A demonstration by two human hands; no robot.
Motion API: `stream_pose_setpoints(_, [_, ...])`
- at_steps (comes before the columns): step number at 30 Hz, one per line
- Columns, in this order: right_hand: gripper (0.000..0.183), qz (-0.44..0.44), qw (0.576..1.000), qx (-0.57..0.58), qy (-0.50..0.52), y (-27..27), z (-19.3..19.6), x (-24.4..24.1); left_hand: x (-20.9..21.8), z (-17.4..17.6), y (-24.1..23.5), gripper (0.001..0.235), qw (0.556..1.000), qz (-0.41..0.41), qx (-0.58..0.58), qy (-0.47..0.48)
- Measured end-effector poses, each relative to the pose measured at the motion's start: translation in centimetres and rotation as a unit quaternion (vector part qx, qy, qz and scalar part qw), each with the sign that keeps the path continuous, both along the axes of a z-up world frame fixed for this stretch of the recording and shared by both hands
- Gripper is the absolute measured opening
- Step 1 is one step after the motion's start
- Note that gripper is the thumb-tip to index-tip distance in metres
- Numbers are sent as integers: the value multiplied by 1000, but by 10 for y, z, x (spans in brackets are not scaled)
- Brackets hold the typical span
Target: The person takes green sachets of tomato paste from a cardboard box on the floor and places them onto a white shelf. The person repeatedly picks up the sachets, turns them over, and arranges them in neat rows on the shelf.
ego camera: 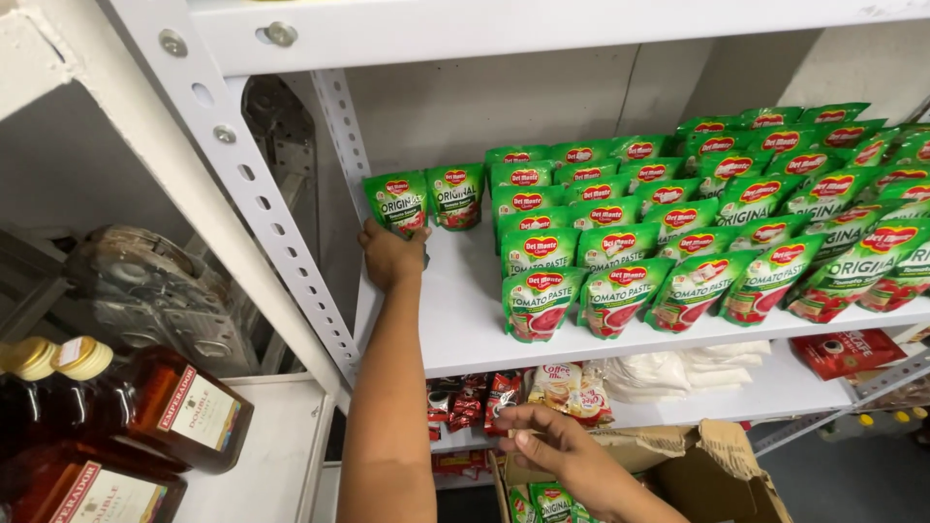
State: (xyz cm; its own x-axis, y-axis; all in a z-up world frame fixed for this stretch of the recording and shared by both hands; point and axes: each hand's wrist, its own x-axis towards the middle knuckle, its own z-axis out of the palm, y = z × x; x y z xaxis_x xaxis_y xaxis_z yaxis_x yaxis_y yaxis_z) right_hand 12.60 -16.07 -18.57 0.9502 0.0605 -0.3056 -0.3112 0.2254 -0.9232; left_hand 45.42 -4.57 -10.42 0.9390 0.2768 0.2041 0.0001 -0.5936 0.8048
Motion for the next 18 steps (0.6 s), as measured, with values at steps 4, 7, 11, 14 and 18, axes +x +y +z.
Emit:
stream_pose_setpoints(4, [47, 2, 1000, 10, 13, 2, -3, -2, 5, 0, -7, 93, 997, -2, 73, 38])
stream_pose_setpoints(7, [48, 9, 1000, 9, 17, -2, -10, 0, 16, -4, -11, 102, 994, 6, 109, -5])
stream_pose_setpoints(11, [47, 3, 999, 27, 17, -6, -16, 1, 26, -8, -10, 98, 993, 18, 116, 16])
stream_pose_setpoints(14, [47, -1, 999, 28, 18, -9, -19, 4, 37, -16, -9, 84, 993, 16, 116, 24])
stream_pose_setpoints(18, [47, -14, 999, 30, 15, -11, -24, 7, 49, -22, -9, 72, 993, 33, 109, 20])
